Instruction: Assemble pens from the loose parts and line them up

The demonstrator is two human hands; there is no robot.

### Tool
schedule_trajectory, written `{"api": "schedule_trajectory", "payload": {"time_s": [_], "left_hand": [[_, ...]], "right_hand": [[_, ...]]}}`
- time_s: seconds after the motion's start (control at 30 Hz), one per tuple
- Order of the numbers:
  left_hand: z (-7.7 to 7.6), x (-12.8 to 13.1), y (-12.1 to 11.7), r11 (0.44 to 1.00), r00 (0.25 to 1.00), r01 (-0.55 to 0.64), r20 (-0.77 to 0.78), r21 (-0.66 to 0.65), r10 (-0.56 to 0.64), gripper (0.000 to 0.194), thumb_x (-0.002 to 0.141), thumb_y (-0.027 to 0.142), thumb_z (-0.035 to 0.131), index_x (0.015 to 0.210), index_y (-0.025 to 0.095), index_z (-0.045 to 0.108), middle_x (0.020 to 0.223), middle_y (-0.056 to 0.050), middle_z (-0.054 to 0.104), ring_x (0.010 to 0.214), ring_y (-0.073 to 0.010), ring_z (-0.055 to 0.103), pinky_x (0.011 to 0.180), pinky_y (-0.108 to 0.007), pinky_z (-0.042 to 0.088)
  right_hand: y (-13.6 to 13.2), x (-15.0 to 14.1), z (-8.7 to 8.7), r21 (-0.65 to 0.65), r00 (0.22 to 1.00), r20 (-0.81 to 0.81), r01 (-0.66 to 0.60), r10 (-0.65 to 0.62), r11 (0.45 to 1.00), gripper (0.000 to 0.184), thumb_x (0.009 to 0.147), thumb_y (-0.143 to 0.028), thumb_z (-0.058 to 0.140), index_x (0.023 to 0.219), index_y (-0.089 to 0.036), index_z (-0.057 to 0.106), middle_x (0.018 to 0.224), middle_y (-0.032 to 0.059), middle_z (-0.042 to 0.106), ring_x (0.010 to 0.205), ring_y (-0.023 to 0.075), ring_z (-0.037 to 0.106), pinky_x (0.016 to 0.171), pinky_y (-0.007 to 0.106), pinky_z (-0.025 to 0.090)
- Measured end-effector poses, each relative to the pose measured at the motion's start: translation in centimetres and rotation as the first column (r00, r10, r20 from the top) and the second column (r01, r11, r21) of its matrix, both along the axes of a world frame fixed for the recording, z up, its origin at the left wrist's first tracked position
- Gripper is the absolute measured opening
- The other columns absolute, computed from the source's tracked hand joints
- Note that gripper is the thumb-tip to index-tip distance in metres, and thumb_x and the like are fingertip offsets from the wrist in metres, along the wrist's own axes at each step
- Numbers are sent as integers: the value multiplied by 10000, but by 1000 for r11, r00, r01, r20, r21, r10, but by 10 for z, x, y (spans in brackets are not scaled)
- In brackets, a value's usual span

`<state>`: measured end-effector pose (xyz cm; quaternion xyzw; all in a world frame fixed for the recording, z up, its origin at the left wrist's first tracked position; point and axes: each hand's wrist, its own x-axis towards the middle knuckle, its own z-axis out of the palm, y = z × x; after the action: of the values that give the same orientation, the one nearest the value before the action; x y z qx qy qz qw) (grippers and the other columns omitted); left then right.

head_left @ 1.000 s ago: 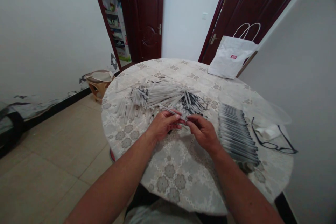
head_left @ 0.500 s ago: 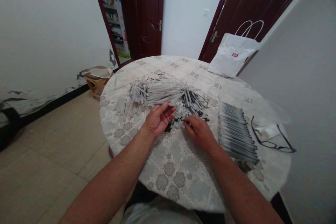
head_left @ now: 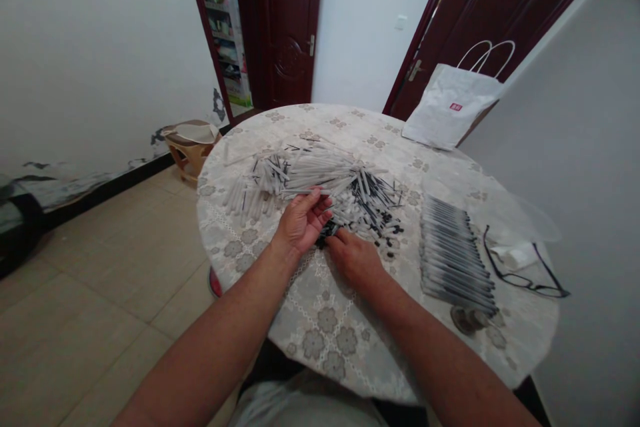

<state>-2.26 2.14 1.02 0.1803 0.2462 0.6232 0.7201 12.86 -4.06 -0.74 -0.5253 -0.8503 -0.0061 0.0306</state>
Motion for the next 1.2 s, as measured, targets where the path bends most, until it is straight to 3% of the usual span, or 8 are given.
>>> {"api": "schedule_trajectory", "payload": {"time_s": [0.23, 0.5, 0.8, 1.0, 1.2], "left_hand": [[0, 3, -3, 998, 998, 60, -25, 3, -60, 212, 767, 181, 812, 945, 154, 700, 858, -46, 758, 803, -178, 754, 636, -242, 601], [-1, 2, -2, 999, 998, 50, -49, 0, -50, 182, 773, 174, 793, 929, 156, 703, 859, -39, 756, 794, -174, 747, 622, -246, 596], [-1, 3, -3, 998, 996, 54, -74, -12, -55, 209, 771, 182, 799, 960, 161, 711, 859, -24, 748, 752, -156, 731, 590, -237, 577], [-2, 2, -3, 998, 996, 61, -62, -9, -61, 195, 775, 178, 799, 950, 159, 714, 852, -21, 749, 723, -146, 719, 573, -235, 569], [-2, 1, -2, 998, 996, 61, -64, -7, -61, 206, 770, 184, 804, 953, 164, 712, 864, -21, 754, 729, -148, 719, 575, -234, 563]], "right_hand": [[4, 4, -1, -11, 994, 55, 93, -93, 996, 186, 1026, -239, 467, 1090, -226, 640, 1074, 82, 642, 866, 193, 642, 685, 274, 453], [5, 2, -4, 25, 989, 63, 131, -132, 991, 182, 1036, -275, 464, 1053, -230, 639, 1034, 81, 636, 841, 200, 649, 662, 276, 444], [3, 12, -5, 37, 978, -3, 210, -210, 977, 152, 1035, -269, 467, 1070, -230, 610, 1028, 71, 647, 865, 195, 643, 686, 272, 429], [4, 17, -6, 32, 976, -85, 206, -202, 978, 199, 1036, -336, 486, 1152, -221, 600, 1080, 77, 641, 891, 193, 640, 712, 272, 421], [4, 18, -7, 34, 971, -127, 207, -201, 978, 208, 1023, -281, 481, 1171, -222, 614, 1088, 81, 652, 904, 198, 642, 729, 272, 428]]}}
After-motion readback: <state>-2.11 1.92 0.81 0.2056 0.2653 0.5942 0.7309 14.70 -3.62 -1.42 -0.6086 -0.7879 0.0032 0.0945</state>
